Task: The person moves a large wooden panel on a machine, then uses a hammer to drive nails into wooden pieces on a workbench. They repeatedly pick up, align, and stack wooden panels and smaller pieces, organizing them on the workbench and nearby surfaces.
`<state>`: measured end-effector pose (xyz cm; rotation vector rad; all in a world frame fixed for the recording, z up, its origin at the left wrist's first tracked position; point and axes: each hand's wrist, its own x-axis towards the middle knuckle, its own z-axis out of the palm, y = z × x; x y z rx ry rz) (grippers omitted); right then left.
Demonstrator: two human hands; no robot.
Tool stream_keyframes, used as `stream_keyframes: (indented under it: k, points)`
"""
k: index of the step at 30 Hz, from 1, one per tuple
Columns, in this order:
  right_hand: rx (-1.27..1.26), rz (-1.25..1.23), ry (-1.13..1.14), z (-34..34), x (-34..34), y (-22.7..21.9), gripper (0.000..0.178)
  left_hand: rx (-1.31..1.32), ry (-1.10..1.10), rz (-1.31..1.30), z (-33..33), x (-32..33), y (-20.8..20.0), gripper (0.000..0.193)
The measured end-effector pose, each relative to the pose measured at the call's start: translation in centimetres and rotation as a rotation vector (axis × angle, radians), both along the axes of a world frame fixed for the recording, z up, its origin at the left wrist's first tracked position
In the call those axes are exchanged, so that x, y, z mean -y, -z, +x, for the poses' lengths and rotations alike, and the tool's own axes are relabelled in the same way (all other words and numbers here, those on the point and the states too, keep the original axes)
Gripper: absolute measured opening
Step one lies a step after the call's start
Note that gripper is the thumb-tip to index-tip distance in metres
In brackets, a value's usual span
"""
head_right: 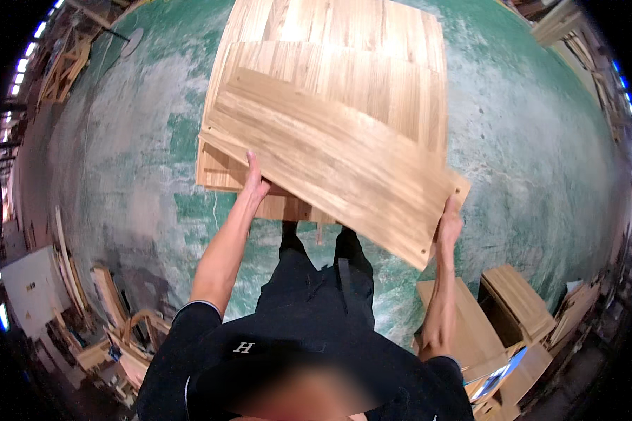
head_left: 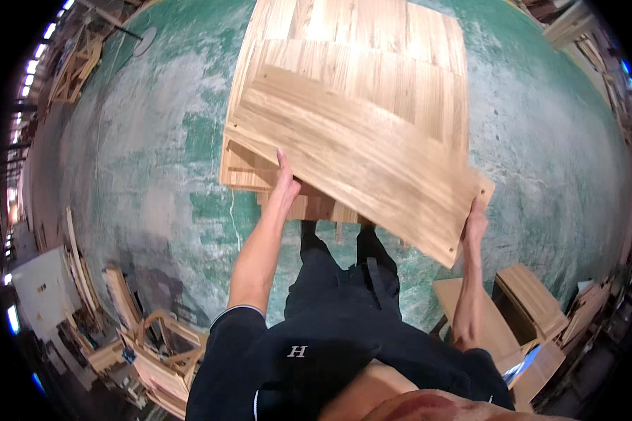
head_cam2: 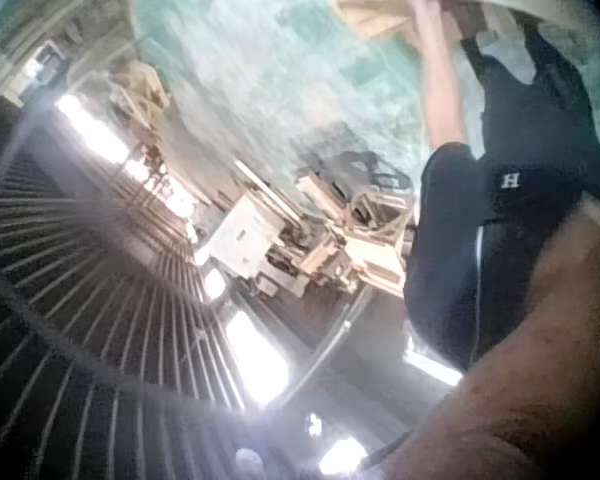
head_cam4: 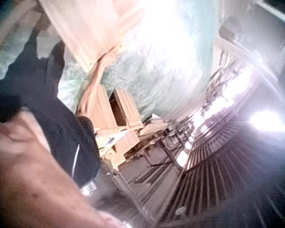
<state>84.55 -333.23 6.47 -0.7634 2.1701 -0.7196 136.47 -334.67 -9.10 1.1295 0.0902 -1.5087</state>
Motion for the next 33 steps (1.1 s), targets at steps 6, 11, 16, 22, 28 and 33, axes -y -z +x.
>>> stream_keyframes:
  k: [6, 11, 16, 22, 28, 33]
  points:
    - [-0.115, -0.127, -0.184, -6.6, 12.9, 3.1, 0.072, 0.0, -0.176, 0.018, -6.8, 2.1, -3.1, 0.078]
    - [-0.148, -0.069, -0.288, -4.5, 17.9, -0.1, 0.075, 0.02, -0.311, 0.082, -8.4, 2.3, -3.8, 0.077]
    - [-0.275, 0.015, -0.532, -7.7, 21.3, 4.9, 0.077, 0.187, 0.175, 0.351, -8.3, -1.9, -3.8, 0.071]
    - [-0.714, -0.153, -0.782, -3.2, 16.9, 7.2, 0.052, 0.577, 0.502, 0.617, -7.1, -23.9, -1.2, 0.038]
    - [-0.568, -0.217, -1.07, 4.4, 5.2, 7.6, 0.035, 0.847, 0.523, 1.095, -13.1, -51.2, 2.3, 0.041]
    - [-0.458, -0.309, -1.27, 12.3, -5.5, 7.0, 0.031, 0.582, -0.024, 1.06, -17.1, -62.3, 3.8, 0.01]
